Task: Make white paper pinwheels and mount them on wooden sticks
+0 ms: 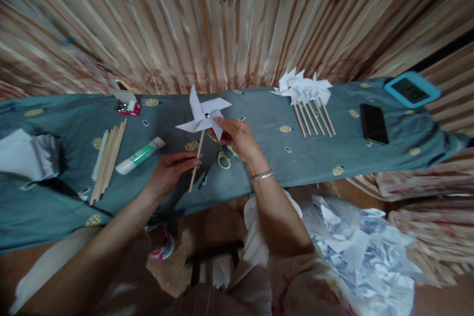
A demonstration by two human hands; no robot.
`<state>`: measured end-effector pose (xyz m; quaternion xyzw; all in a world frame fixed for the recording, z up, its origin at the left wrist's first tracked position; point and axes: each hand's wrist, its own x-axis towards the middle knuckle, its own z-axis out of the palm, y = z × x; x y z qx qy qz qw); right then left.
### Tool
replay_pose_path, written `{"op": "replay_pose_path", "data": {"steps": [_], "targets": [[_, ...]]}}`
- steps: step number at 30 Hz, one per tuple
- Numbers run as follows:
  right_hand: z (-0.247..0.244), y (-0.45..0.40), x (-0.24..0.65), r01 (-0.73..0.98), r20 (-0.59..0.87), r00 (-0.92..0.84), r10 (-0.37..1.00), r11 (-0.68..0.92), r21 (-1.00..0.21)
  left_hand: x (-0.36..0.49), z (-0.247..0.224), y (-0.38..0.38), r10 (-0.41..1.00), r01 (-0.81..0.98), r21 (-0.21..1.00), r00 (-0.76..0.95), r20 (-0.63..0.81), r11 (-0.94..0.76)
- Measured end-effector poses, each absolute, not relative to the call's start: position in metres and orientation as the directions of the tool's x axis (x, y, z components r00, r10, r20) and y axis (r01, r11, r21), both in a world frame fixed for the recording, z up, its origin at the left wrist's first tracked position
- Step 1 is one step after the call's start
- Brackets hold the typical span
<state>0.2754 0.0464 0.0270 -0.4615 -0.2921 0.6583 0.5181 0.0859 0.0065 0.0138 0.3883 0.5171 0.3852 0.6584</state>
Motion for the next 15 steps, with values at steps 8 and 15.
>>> {"op": "replay_pose_path", "data": {"steps": [8, 15], "targets": [[0.0221, 0.0455, 0.2715, -0.393, -0.297, -0.069, 0.952, -0.3, -0.869, 0.0863, 0.013, 0.006, 0.911, -0.119, 0.91, 0.166, -0.377, 0.398], [0.0235, 0.0439, 0.2662, -0.364, -0.3, -0.104, 0.948, -0.317, -0.876, 0.0882, 0.0143, 0.0073, 0.91, -0.128, 0.905, 0.148, -0.387, 0.406]]}}
